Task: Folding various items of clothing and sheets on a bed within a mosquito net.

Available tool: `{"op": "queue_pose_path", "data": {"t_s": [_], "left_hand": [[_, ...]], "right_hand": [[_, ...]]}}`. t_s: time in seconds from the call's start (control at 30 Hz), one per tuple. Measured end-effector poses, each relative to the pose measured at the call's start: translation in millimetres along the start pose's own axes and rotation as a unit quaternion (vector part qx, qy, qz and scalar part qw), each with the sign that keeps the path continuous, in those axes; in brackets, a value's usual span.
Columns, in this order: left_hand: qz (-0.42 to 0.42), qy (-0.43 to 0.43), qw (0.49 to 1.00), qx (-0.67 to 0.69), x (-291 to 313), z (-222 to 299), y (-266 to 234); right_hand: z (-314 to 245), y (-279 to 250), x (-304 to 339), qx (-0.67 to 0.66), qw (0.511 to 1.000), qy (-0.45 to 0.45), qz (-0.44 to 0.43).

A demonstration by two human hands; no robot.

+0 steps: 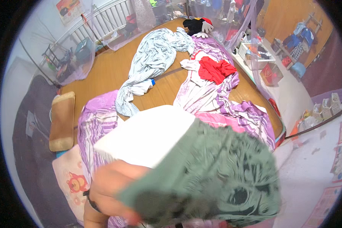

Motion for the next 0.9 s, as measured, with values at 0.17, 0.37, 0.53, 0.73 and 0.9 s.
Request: {"op": "queue_pose_path", "data": {"t_s": [0.17, 0.37, 0.53, 0.73, 0.9], "left_hand": [[-0.092, -0.128, 0.981, 0.114, 15, -33, 60], [0.038, -0.374, 0.884, 0.278, 155, -158, 107], [0.11, -0.456, 0.836, 0.285, 254, -228, 146], [0.139, -0.522, 0.805, 0.246, 348, -244, 187], [0.193, -0.467, 0.852, 0.138, 415, -262, 189]], "right_hand": [[-16, 94, -23, 0.004, 0.988, 0.037, -0.15], [-254, 105, -153, 0.772, 0.315, 0.535, 0.132], [-348, 160, -194, 0.819, 0.232, 0.493, 0.179], [-372, 196, -226, 0.836, 0.173, 0.483, 0.196], [-398, 206, -270, 0.844, 0.113, 0.482, 0.208]]}}
Point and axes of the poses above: each hand's wrist, its own x-axis away from the middle knuckle, its own y-axis out of the palm, z = x × y, the point moved 8 cm from there along -x, towards the middle knuckle, and after that the axes turned 11 degrees about -z, right-handed, at the moved point
